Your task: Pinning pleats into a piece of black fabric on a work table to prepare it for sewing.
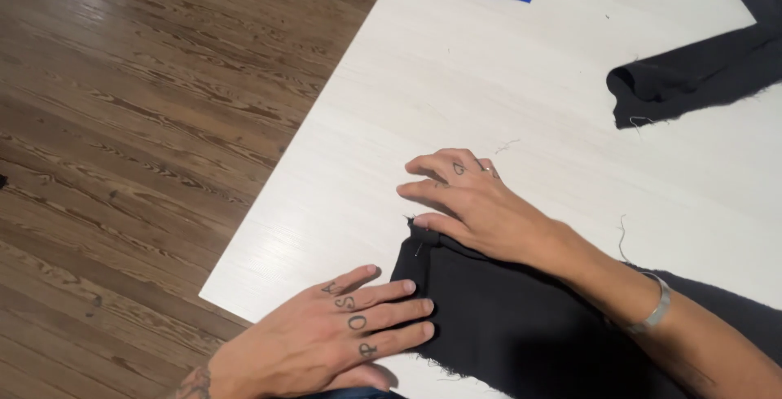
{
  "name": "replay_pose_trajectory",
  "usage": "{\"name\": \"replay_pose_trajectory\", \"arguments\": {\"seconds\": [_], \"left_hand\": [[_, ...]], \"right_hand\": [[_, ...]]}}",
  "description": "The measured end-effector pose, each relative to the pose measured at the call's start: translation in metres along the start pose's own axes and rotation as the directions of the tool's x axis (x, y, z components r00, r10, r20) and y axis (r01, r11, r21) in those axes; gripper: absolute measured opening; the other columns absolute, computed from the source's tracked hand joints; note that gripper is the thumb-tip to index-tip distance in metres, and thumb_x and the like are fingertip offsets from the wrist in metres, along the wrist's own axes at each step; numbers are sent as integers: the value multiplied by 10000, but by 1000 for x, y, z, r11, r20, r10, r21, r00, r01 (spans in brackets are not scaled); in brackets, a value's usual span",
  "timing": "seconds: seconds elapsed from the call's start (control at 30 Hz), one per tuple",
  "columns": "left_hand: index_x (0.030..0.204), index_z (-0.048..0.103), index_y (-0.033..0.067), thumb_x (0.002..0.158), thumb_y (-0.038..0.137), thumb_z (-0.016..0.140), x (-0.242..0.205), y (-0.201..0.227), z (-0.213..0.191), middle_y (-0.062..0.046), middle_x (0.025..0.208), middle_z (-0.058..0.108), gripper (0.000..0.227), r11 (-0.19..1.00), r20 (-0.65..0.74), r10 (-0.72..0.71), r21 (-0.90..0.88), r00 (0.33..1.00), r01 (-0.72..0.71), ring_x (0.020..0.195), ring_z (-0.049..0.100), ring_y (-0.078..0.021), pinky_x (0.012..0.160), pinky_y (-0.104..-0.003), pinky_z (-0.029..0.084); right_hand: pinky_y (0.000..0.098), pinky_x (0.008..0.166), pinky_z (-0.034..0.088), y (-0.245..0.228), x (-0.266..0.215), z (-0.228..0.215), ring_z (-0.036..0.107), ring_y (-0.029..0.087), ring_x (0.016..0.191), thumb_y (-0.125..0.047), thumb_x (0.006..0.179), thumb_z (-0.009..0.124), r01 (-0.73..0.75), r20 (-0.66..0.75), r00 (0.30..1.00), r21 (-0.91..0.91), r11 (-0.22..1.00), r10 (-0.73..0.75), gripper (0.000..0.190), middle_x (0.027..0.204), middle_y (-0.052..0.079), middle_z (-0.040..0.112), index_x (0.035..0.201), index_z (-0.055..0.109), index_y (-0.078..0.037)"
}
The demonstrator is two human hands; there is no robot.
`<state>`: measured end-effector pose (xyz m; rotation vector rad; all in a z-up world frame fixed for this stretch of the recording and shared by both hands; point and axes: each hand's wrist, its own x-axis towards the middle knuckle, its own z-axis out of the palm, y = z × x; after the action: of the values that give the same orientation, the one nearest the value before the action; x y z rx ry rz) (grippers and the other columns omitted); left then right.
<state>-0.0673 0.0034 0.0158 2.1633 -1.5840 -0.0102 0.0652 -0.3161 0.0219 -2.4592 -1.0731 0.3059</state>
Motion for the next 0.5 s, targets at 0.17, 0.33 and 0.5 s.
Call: {"name": "replay_pose_trajectory", "arguments": {"seconds": [0.17,0.33,0.5], "left_hand": [[1764,652,107,1303,430,599,-7,0,2,-116,1857,633,565,998,5,-14,-56,1000,15,1745,528,-337,1428,-580,335],[1792,587,77,1272,425,678,-4,2,-14,-173,1808,635,632,1000,-8,-22,8,1000,22,1699,574,-346,1384,-537,407],[1799,591,218,1280,355,760,13,3,-13,-35,1906,563,563,980,-118,69,196,991,-45,1742,538,-333,1406,-582,427]], "right_hand": [[720,1335,168,26,7,10,290,430,1813,-519,1233,594,-58,-84,995,-23,998,56,543,1934,79,455,1729,611,-296],[800,1414,13,30,17,-1,229,378,1869,-507,1238,581,-166,-96,981,23,986,167,548,1929,-21,466,1757,561,-329],[824,1410,48,31,13,5,334,348,1836,-418,1281,525,-110,-151,983,-5,994,108,455,1870,0,550,1710,606,-290]]}}
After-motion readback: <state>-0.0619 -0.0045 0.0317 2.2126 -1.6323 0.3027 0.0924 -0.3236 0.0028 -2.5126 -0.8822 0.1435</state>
